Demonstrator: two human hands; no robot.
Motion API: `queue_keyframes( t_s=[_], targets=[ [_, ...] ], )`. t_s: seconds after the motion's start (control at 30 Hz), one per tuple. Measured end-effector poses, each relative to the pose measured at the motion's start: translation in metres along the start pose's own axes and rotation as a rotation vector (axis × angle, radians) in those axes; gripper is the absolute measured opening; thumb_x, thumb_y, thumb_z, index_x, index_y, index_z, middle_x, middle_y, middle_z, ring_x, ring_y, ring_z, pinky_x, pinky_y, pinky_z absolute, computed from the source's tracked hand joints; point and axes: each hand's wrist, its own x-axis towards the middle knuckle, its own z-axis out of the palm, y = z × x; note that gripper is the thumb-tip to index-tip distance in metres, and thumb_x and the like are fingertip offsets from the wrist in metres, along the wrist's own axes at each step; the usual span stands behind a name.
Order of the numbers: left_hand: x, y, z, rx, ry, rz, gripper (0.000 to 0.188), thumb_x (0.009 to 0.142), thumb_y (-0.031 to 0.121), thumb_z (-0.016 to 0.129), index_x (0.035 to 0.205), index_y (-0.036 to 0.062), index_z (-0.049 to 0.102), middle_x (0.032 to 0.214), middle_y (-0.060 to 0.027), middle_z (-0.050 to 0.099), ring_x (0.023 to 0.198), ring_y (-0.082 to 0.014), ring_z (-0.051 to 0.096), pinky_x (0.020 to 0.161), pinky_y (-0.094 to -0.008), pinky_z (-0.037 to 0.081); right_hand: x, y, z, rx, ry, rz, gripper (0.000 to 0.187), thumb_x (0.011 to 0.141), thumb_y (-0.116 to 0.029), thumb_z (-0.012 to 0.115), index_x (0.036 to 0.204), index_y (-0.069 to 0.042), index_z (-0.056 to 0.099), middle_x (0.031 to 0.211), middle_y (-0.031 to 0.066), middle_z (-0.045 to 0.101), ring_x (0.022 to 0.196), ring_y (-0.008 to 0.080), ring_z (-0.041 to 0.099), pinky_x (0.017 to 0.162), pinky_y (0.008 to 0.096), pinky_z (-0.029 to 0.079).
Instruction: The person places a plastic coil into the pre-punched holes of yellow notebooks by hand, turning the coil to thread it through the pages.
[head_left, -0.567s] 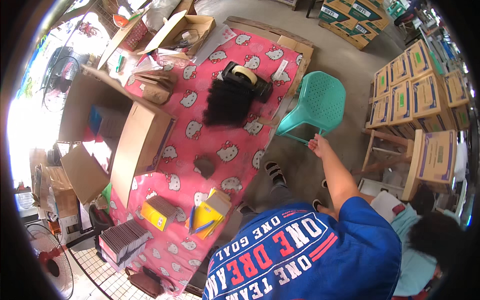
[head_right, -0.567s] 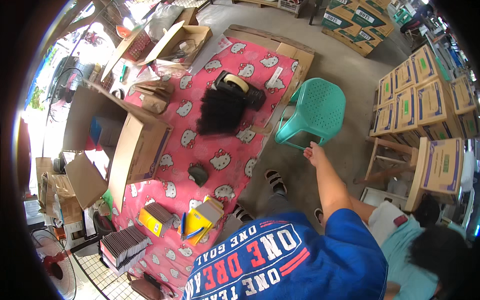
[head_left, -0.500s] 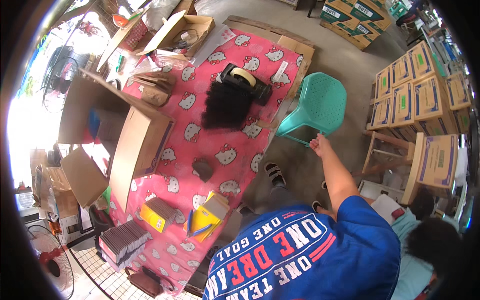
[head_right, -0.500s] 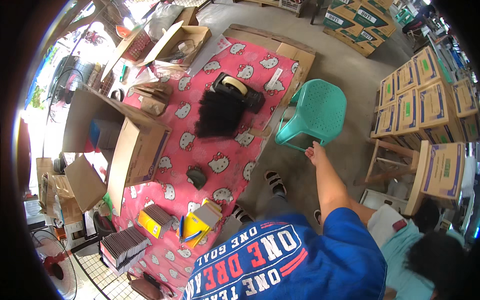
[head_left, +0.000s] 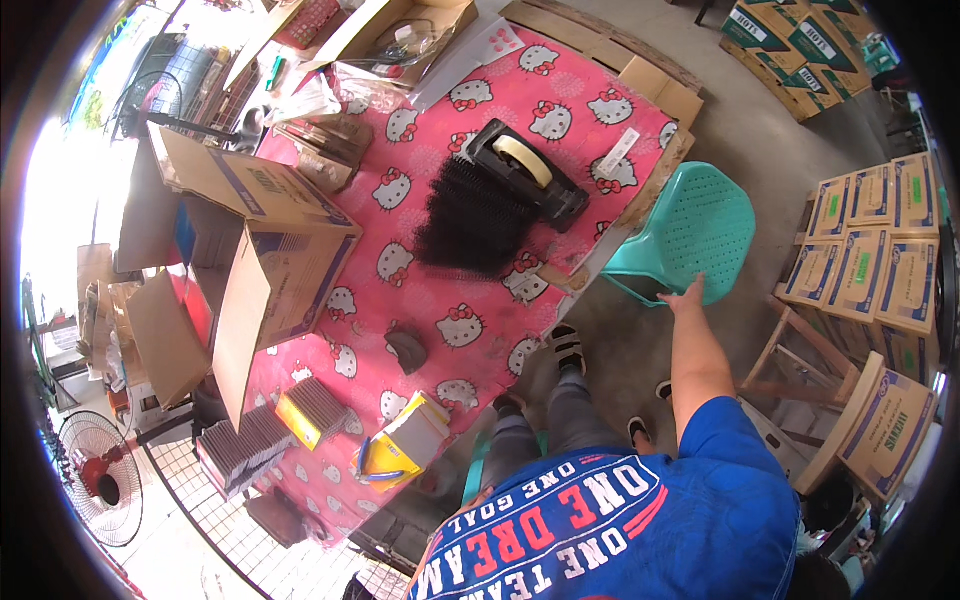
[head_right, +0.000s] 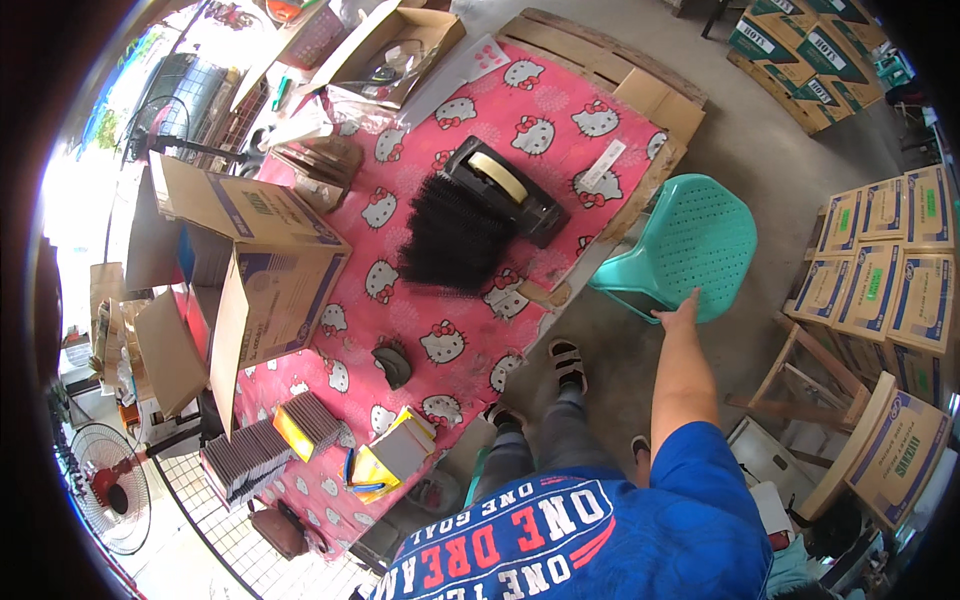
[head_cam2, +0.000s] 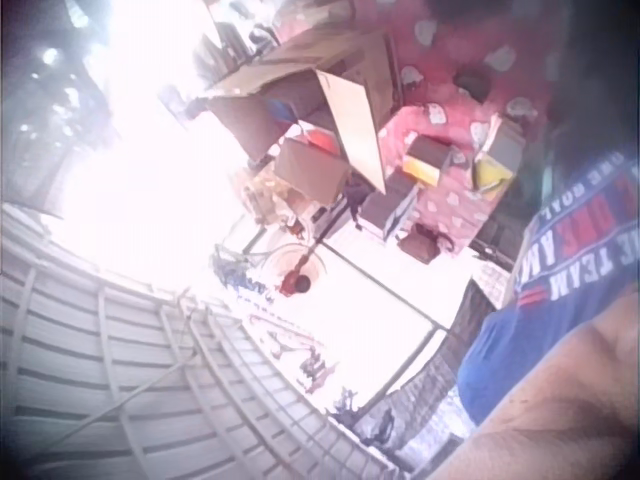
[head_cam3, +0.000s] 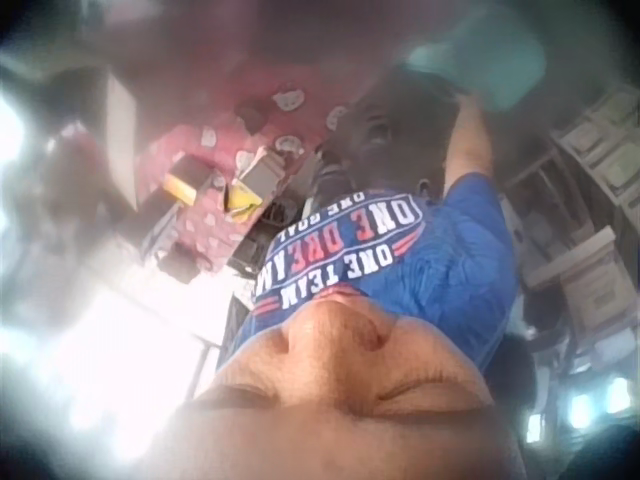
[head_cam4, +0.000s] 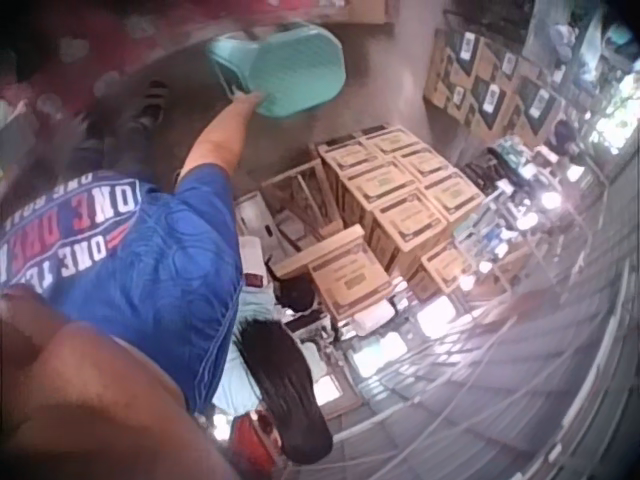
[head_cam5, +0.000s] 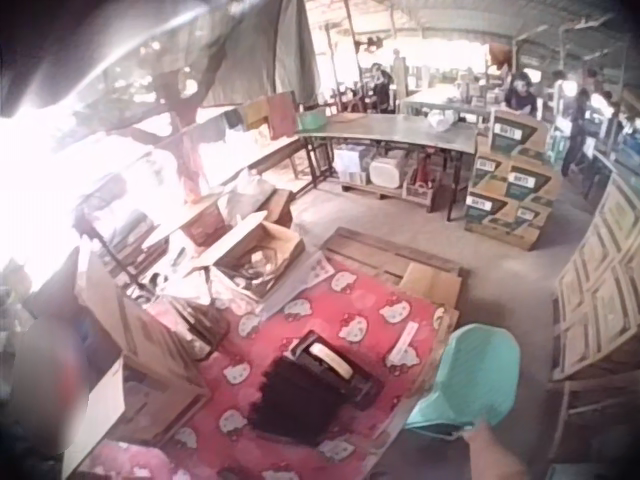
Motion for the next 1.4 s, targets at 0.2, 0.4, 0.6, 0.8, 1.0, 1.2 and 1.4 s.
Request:
queue_keyframes(
  t_s=[0.2,0.4,0.6,0.8,1.0,1.2,1.4],
  targets=[
    [-0.003,-0.034,-0.016,-0.004,-0.008,-0.043,0.048,0.096,0.043,0.060,0.115,-0.0013,0.066,0.105,-0.0140,0.070,0.096,-0.0227,0.067,0.087,-0.0328,0.051,0.007,0.013,-0.027,0.104,0.036,-0.039,0.097,0.081,-0.073,0.062,0.150,-0.014,0.030,0.140,0.0133,0.039,0.123,0.0329,0.044,0.114,0.0700,0.013],
    [-0.003,-0.096,-0.045,0.007,-0.036,-0.047,0.049,0.096,0.044,0.060,0.114,-0.0014,0.066,0.104,-0.0140,0.070,0.096,-0.0228,0.067,0.088,-0.0329,0.051,-0.032,0.040,-0.029,0.061,0.066,-0.187,0.092,0.074,-0.081,0.062,0.136,-0.014,0.048,0.123,0.0088,0.048,0.105,0.0257,0.051,0.116,0.0641,0.018],
    [-0.011,-0.173,-0.092,0.022,-0.058,-0.018,0.050,0.097,0.045,0.059,0.114,-0.0015,0.066,0.104,-0.0140,0.070,0.096,-0.0229,0.067,0.088,-0.0329,0.051,-0.083,0.118,-0.093,0.107,0.133,-0.160,0.099,0.069,-0.086,0.060,0.136,-0.015,0.048,0.125,0.0108,0.045,0.104,0.0284,0.045,0.113,0.0585,0.027],
    [-0.015,-0.240,-0.119,-0.008,-0.064,-0.007,0.051,0.097,0.046,0.059,0.114,-0.0017,0.067,0.104,-0.0141,0.070,0.096,-0.0230,0.067,0.088,-0.0330,0.051,-0.141,0.245,-0.203,0.147,0.142,0.129,0.110,0.063,-0.096,0.052,0.141,-0.018,0.044,0.124,0.0147,0.048,0.100,0.0337,0.051,0.098,0.0581,0.043],
    [-0.003,-0.281,-0.107,-0.089,-0.076,-0.006,0.052,0.097,0.047,0.058,0.114,-0.0018,0.067,0.104,-0.0141,0.070,0.096,-0.0231,0.067,0.088,-0.0330,0.050,-0.229,0.317,-0.265,-0.393,0.262,0.457,0.086,0.075,-0.074,0.058,0.136,-0.013,0.050,0.131,0.0168,0.053,0.109,0.0383,0.055,0.094,0.0551,0.049],
    [0.012,-0.289,-0.101,-0.105,-0.151,0.017,0.053,0.097,0.048,0.058,0.114,-0.0019,0.067,0.103,-0.0141,0.070,0.097,-0.0231,0.067,0.088,-0.0331,0.050,-0.202,0.243,-0.133,-1.925,0.025,-0.021,0.040,0.085,-0.032,0.070,0.111,-0.003,0.069,0.106,0.0230,0.071,0.095,0.0416,0.068,0.089,0.0503,0.053],
    [0.017,-0.327,-0.085,-0.156,-0.184,-0.042,0.054,0.097,0.049,0.057,0.114,-0.0020,0.067,0.103,-0.0141,0.070,0.097,-0.0232,0.066,0.088,-0.0331,0.050,-0.291,0.264,0.043,-1.998,-0.621,-1.496,0.066,0.083,-0.035,0.074,0.133,0.003,0.055,0.137,0.0278,0.054,0.125,0.0407,0.053,0.101,0.0452,0.046]
  ],
)
